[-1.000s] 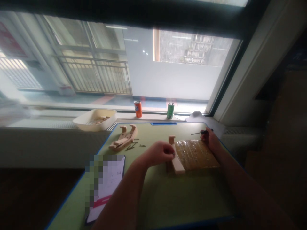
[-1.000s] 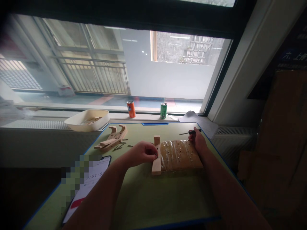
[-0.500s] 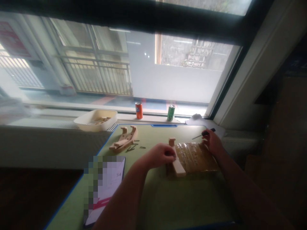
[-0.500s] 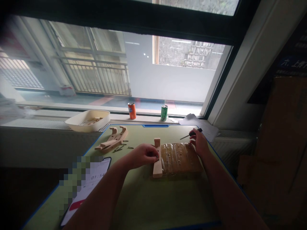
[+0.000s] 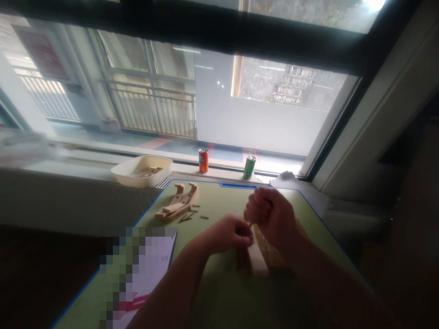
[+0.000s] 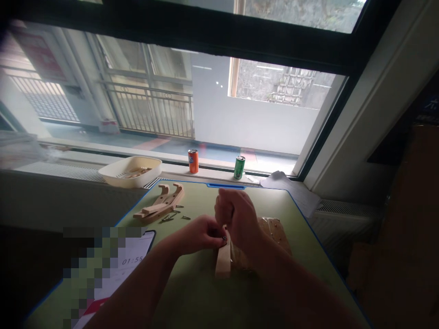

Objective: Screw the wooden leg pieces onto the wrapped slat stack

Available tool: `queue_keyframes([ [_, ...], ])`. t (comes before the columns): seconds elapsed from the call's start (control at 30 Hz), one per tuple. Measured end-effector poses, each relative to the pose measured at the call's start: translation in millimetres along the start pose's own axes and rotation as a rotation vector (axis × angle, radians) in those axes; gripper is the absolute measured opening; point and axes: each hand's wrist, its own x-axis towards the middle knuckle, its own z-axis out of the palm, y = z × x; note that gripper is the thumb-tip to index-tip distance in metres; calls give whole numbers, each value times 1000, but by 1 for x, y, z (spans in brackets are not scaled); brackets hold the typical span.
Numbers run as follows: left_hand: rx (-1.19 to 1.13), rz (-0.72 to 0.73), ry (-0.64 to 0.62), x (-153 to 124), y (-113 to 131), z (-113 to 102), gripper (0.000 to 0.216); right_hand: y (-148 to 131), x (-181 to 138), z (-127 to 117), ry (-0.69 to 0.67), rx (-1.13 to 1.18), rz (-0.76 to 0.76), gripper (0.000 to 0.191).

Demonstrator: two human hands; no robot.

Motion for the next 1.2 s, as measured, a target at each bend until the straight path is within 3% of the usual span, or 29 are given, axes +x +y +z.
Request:
queue_keyframes([
  [0.13, -1, -28, -10, 0, -3, -1, 20, 15, 8, -14, 38, 12, 90, 38],
  [0.3, -19, 9, -40, 3, -4, -1, 18, 1, 9, -22, 18, 39, 119, 34],
  [1.2, -31, -33, -22, 0, 5, -1, 19, -1, 7, -15, -8, -46, 211, 30],
])
